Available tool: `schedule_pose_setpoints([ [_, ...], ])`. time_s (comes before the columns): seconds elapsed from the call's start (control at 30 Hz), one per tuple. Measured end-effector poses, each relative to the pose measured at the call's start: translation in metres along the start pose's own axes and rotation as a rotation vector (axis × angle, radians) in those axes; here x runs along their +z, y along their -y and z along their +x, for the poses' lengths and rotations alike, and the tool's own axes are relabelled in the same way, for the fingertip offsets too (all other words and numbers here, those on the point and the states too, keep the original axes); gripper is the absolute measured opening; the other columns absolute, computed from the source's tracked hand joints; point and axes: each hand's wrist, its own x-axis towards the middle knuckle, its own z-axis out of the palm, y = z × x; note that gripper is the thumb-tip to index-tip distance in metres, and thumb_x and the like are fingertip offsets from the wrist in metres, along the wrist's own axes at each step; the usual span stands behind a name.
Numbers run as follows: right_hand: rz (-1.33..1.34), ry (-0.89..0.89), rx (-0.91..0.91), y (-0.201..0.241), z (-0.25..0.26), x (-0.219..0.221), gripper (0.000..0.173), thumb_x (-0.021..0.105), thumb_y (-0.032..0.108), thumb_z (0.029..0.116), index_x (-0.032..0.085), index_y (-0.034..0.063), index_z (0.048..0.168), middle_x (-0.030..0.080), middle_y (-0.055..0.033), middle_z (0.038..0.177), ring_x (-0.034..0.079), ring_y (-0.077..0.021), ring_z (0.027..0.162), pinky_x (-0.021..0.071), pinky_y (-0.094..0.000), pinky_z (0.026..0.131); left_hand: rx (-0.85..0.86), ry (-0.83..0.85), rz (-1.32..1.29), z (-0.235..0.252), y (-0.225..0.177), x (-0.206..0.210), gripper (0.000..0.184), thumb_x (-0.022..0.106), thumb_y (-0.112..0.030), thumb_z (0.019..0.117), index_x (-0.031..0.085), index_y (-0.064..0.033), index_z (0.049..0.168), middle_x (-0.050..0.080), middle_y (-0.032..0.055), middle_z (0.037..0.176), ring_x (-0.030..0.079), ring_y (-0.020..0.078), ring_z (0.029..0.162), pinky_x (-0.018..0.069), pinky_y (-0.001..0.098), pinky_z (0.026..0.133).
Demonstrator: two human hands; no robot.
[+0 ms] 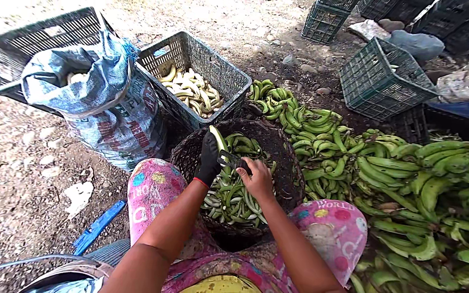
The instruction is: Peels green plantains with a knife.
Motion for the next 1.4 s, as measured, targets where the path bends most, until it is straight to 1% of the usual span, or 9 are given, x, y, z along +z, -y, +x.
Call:
schedule_pose_setpoints([
  [0.1, 0.048, 0.041, 0.218, -0.025, 0.024, -0.016, 0.055, 0.051, 0.057, 0.1019, 0.066, 0.0186, 0.138, 0.069, -0.0216, 0.12, 0.063, -0.0412, 0.116, 0.0447, -0.0637, 0.101, -0.098, 0.424, -0.186, -0.011, -0.011, 0.007, 0.045, 0.033, -0.043, 0.1106, 0.052, -0.0164, 0.141, 0.066, 0.0065, 0.116, 0.065, 0.0138, 0.101, 0.0559, 0.0395, 0.089],
  [0.2, 0.108, 0.06, 0.466, -0.049, 0.037, -0.039, 0.056, 0.049, 0.054, 0.1051, 0.06, 0.0159, 0.144, 0.063, -0.0211, 0.137, 0.056, -0.0402, 0.13, 0.0386, -0.0649, 0.109, -0.279, 0.768, -0.443, -0.015, -0.016, 0.02, 0.051, 0.034, -0.044, 0.1086, 0.052, -0.0118, 0.143, 0.068, 0.0094, 0.111, 0.069, 0.0183, 0.094, 0.0595, 0.039, 0.084],
  [0.43, 0.035, 0.071, 0.136, 0.001, -0.009, -0.002, 0.06, 0.049, 0.065, 0.0982, 0.068, 0.0223, 0.136, 0.071, -0.0133, 0.119, 0.065, -0.0327, 0.114, 0.047, -0.0583, 0.1, -0.355, -0.114, -0.646, 0.006, 0.012, 0.024, 0.063, 0.024, -0.06, 0.107, 0.051, -0.0124, 0.138, 0.066, 0.0133, 0.109, 0.067, 0.0257, 0.093, 0.0574, 0.0504, 0.082],
  [0.53, -0.004, 0.046, 0.098, 0.017, -0.015, 0.01, 0.06, 0.049, 0.065, 0.0983, 0.07, 0.0215, 0.134, 0.071, -0.0149, 0.112, 0.066, -0.0344, 0.107, 0.0493, -0.058, 0.093, -0.404, -0.252, -0.663, 0.005, 0.001, 0.013, 0.06, 0.023, -0.06, 0.1077, 0.04, -0.0167, 0.146, 0.063, 0.0121, 0.11, 0.067, 0.0251, 0.09, 0.0588, 0.0482, 0.078],
  [0.67, 0.046, 0.1, 0.251, -0.005, 0.014, -0.007, 0.056, 0.048, 0.057, 0.1028, 0.065, 0.0192, 0.14, 0.069, -0.0202, 0.123, 0.063, -0.0394, 0.119, 0.0453, -0.0626, 0.103, -0.263, 0.343, -0.307, -0.009, -0.001, 0.002, 0.061, 0.027, -0.062, 0.106, 0.051, -0.0223, 0.146, 0.065, 0.0085, 0.125, 0.066, 0.0195, 0.106, 0.0557, 0.0466, 0.091],
  [0.83, 0.133, 0.1, 0.489, -0.047, 0.029, -0.043, 0.055, 0.045, 0.051, 0.1073, 0.06, 0.0133, 0.144, 0.064, -0.0193, 0.137, 0.058, -0.037, 0.131, 0.0415, -0.0625, 0.109, -0.258, 0.995, -0.466, -0.011, -0.022, 0.021, 0.05, 0.04, -0.047, 0.1067, 0.051, -0.0117, 0.14, 0.067, 0.0064, 0.105, 0.068, 0.0144, 0.088, 0.0588, 0.0331, 0.081],
  [1.0, 0.119, 0.114, 0.254, -0.029, 0.001, -0.03, 0.058, 0.048, 0.057, 0.1032, 0.064, 0.0153, 0.141, 0.067, -0.0151, 0.132, 0.061, -0.0329, 0.126, 0.0433, -0.0587, 0.108, -0.506, 0.473, -0.589, -0.007, 0.003, 0.029, 0.077, 0.02, -0.073, 0.1007, 0.063, -0.0124, 0.121, 0.07, 0.0084, 0.095, 0.069, 0.0202, 0.083, 0.0597, 0.0423, 0.075],
  [1.17, -0.082, -0.078, -0.115, 0.005, -0.016, 0.004, 0.062, 0.047, 0.067, 0.0979, 0.073, 0.0208, 0.129, 0.072, -0.013, 0.103, 0.068, -0.0338, 0.098, 0.0515, -0.0569, 0.087, -0.707, 0.086, -1.032, 0.001, 0.015, 0.008, 0.076, 0.005, -0.066, 0.102, 0.057, -0.0105, 0.103, 0.064, 0.0085, 0.08, 0.064, 0.0211, 0.071, 0.0549, 0.0392, 0.062],
  [1.4, -0.077, -0.005, 0.03, -0.003, -0.001, -0.009, 0.061, 0.046, 0.066, 0.0992, 0.069, 0.0215, 0.136, 0.07, -0.0183, 0.111, 0.067, -0.0372, 0.105, 0.0495, -0.0597, 0.094, -0.434, 0.304, -0.448, 0.004, 0.017, 0.007, 0.078, 0.022, -0.075, 0.0998, 0.066, -0.0141, 0.121, 0.07, 0.0103, 0.101, 0.068, 0.0216, 0.087, 0.0578, 0.0458, 0.075],
])
